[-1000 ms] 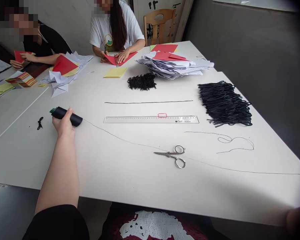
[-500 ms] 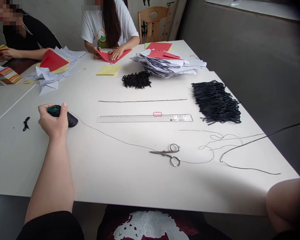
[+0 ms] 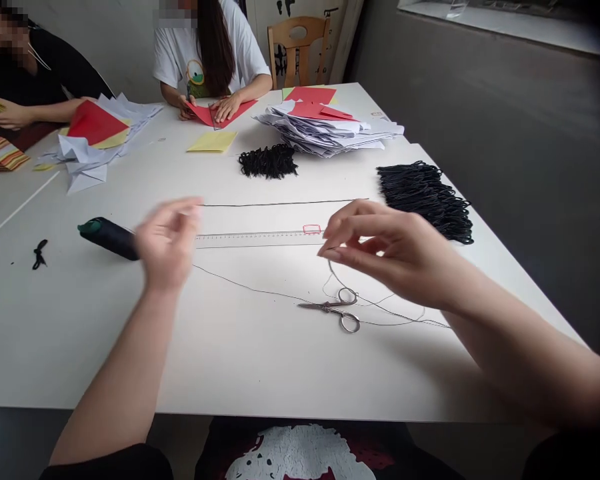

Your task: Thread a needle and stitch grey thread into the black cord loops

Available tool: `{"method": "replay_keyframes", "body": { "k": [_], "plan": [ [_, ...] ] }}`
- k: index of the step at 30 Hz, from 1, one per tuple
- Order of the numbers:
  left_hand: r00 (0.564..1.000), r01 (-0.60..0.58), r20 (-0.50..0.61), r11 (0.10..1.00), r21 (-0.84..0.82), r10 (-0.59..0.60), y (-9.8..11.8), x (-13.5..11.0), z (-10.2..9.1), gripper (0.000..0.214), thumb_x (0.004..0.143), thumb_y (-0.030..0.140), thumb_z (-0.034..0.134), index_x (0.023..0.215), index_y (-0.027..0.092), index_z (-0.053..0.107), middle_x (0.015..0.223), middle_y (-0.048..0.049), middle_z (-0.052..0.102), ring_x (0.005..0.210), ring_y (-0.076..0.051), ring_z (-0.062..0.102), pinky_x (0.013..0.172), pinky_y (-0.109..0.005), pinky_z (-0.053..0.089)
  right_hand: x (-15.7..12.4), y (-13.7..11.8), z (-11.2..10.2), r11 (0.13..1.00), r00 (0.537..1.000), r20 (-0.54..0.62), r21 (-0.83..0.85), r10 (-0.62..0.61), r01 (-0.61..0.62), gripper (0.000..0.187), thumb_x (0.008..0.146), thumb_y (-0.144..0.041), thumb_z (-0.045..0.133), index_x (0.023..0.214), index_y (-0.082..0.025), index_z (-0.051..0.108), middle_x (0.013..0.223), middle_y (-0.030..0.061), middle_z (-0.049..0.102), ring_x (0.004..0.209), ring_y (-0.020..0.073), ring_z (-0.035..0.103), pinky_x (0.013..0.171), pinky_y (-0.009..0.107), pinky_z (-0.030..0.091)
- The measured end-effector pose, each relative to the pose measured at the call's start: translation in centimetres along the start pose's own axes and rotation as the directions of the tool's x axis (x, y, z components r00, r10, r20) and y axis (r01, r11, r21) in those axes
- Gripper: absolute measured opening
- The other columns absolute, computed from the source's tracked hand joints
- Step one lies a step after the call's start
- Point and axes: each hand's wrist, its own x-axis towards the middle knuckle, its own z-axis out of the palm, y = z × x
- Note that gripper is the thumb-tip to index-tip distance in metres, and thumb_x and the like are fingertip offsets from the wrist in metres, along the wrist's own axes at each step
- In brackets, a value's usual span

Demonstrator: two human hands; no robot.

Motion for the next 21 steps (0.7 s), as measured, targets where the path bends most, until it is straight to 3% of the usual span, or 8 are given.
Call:
{"method": "replay_keyframes", "body": {
  "k": [1, 3, 5, 6, 9, 13, 18, 21],
  "plan": [
    [0.964, 0.154, 0.245, 0.971, -0.185, -0.106, 1.1, -1.4, 1.5, 0.029, 0.081, 0.036, 0.066, 0.102, 0.016, 0.07, 0.096, -0.0072, 0.069, 0.066, -0.013, 0.054, 0.06, -0.027, 0.044, 0.1, 0.3, 0.6, 1.0, 1.0, 0.002, 0.006, -0.002, 0.002, 0.019, 0.086, -0.035, 0.063, 0.084, -0.019, 0.071, 0.087, 0.006, 0.057, 0.071, 0.0118, 0.052, 0.054, 0.024, 0.042],
    [0.707, 0.524, 0.677, 0.793, -0.31, -0.203, 2.8, -4.0, 4.1, 0.035, 0.078, 0.039, 0.068, 0.106, 0.018, 0.071, 0.09, -0.0069, 0.071, 0.057, -0.012, 0.055, 0.048, -0.024, 0.041, 0.3, 0.8, 1.7, 1.0, 1.0, -0.001, 0.021, 0.002, -0.002, 0.017, 0.086, -0.034, 0.063, 0.084, -0.02, 0.072, 0.081, 0.0046, 0.054, 0.069, 0.0111, 0.05, 0.056, 0.024, 0.042],
    [0.514, 0.716, 0.837, 0.632, -0.297, -0.189, 3.7, -6.0, 5.7, 0.029, 0.078, 0.038, 0.068, 0.101, 0.02, 0.073, 0.098, -0.0075, 0.071, 0.072, -0.015, 0.064, 0.057, -0.023, 0.048, 0.5, 1.2, 2.7, 0.999, 1.0, 0.001, 0.041, 0.027, -0.027, 0.015, 0.086, -0.032, 0.062, 0.083, -0.02, 0.072, 0.081, 0.0044, 0.053, 0.07, 0.0111, 0.049, 0.058, 0.025, 0.043],
    [0.468, 0.766, 0.861, 0.578, -0.283, -0.199, 3.8, -6.6, 6.2, 0.027, 0.079, 0.038, 0.069, 0.097, 0.02, 0.074, 0.098, -0.0073, 0.071, 0.079, -0.016, 0.066, 0.062, -0.023, 0.05, 0.6, 1.4, 3.1, 0.997, 0.999, 0.006, 0.063, 0.047, -0.047, 0.015, 0.086, -0.032, 0.062, 0.082, -0.02, 0.071, 0.084, 0.0047, 0.054, 0.071, 0.0112, 0.05, 0.059, 0.025, 0.044],
    [0.453, 0.82, 0.833, 0.516, -0.249, -0.317, 3.4, -7.0, 6.6, 0.024, 0.074, 0.041, 0.074, 0.083, 0.018, 0.075, 0.086, -0.0057, 0.072, 0.076, -0.015, 0.067, 0.066, -0.023, 0.051, 1.1, 2.1, 3.6, 0.953, 0.986, 0.072, 0.253, 0.153, -0.166, 0.021, 0.085, -0.037, 0.063, 0.082, -0.017, 0.066, 0.092, 0.0059, 0.058, 0.07, 0.0105, 0.055, 0.053, 0.023, 0.043],
    [0.462, 0.816, 0.785, 0.545, -0.194, -0.413, 2.5, -6.1, 6.0, 0.026, 0.068, 0.043, 0.078, 0.075, 0.018, 0.074, 0.074, -0.0038, 0.07, 0.06, -0.01, 0.061, 0.054, -0.02, 0.045, 2.1, 3.2, 2.0, 0.723, 0.948, 0.094, 0.625, 0.303, -0.293, 0.029, 0.083, -0.042, 0.065, 0.082, -0.016, 0.052, 0.093, 0.0061, 0.065, 0.073, 0.0121, 0.065, 0.046, 0.019, 0.044],
    [0.443, 0.734, 0.829, 0.669, -0.116, -0.343, 2.3, -5.0, 4.9, 0.021, 0.068, 0.039, 0.077, 0.071, 0.019, 0.075, 0.065, -0.0047, 0.07, 0.044, -0.006, 0.039, 0.048, -0.026, 0.035, 3.7, 5.6, -2.3, 0.639, 0.856, -0.181, 0.742, 0.484, -0.204, 0.016, 0.091, -0.024, 0.053, 0.077, -0.02, 0.047, 0.092, 0.0017, 0.067, 0.092, 0.0069, 0.066, 0.066, 0.016, 0.051],
    [0.461, 0.691, 0.822, 0.717, -0.095, -0.335, 2.1, -4.4, 4.3, 0.018, 0.067, 0.038, 0.076, 0.069, 0.02, 0.075, 0.062, -0.005, 0.069, 0.049, -0.009, 0.041, 0.05, -0.027, 0.032, 4.0, 7.2, -4.7, 0.751, 0.768, -0.438, 0.654, 0.468, -0.085, 0.017, 0.094, -0.019, 0.044, 0.077, -0.023, 0.042, 0.103, 0.0044, 0.067, 0.094, 0.0055, 0.066, 0.08, 0.02, 0.052]
  ]
}}
